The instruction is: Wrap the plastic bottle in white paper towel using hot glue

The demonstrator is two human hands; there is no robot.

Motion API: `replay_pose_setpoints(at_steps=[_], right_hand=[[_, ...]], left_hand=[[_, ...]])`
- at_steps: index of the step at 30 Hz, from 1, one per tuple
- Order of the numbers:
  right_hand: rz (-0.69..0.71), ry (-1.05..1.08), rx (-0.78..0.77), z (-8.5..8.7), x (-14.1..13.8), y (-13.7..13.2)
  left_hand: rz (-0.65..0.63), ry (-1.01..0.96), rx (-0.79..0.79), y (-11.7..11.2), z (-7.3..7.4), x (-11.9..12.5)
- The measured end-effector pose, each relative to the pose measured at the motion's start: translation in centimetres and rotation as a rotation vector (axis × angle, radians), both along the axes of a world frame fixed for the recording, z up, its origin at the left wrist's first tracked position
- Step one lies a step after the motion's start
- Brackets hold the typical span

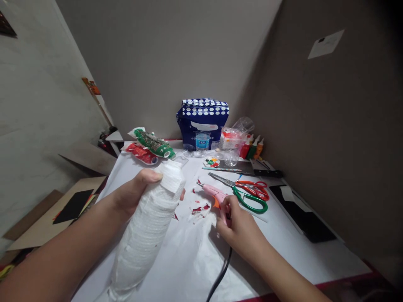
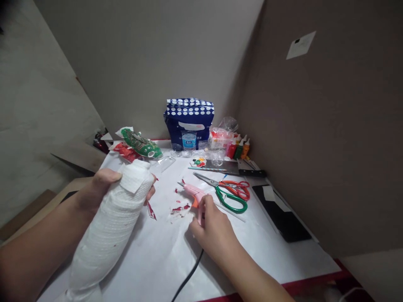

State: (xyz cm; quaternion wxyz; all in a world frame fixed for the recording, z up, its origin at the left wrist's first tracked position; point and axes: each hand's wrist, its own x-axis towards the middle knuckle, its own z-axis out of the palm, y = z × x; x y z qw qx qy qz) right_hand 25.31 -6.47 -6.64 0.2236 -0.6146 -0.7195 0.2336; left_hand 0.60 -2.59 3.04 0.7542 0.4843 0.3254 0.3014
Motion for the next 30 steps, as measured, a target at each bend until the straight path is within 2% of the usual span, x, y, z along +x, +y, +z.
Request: replay_pose_setpoints(at_steps=[2, 6, 9, 11, 13, 16, 19, 22, 24, 27, 30], right_hand=[[-0.003, 0.309, -0.070, 0.2, -0.2, -0.5], [-0.095, 1.166, -0.287, 0.7, -0.7, -1.2], [-0.080, 1.431, -0.473, 1.6, -0.4, -1.3], [-0.035, 1.529, -0.556, 2.5, -0.1, -1.3], [0.013, 1.561, -0.544, 3.3, 0.2, -1.2], [0.076, 1.480, -0.423, 3.9, 0.4, -1.3], [0.087, 1.369, -0.275, 3.9, 0.5, -1.8], [0.105, 1.334, -0.138, 4.5, 1.0, -2.1], [0.084, 1.347, -0.020, 5.6, 1.5, -2.1], [0.038, 1.353, 0.157, 7.2, 2.5, -1.6], [0.111, 1.240, 0.184, 7.3, 3.1, -1.3]], left_hand=[[0.018, 0.014, 0.005, -0.2, 0.1, 0.2], [0.057, 0.027, 0.026, -0.2, 0.2, 0.0], [0.098, 0.016, 0.074, -0.2, 1.0, -0.6], [0.141, 0.023, 0.161, -0.4, 2.2, -1.0], [0.225, 0.102, 0.323, -0.9, 3.8, -1.2], [0.285, 0.255, 0.549, -2.0, 6.1, -1.1], [0.316, 0.515, 0.808, -2.8, 7.3, -0.8], [0.301, 0.816, 1.042, -3.0, 7.3, -0.3], [0.287, 0.938, 1.105, -3.0, 7.0, 0.3], [0.296, 1.001, 1.145, -2.8, 6.3, 1.2], [0.291, 0.978, 1.152, -2.6, 5.3, 2.1]])
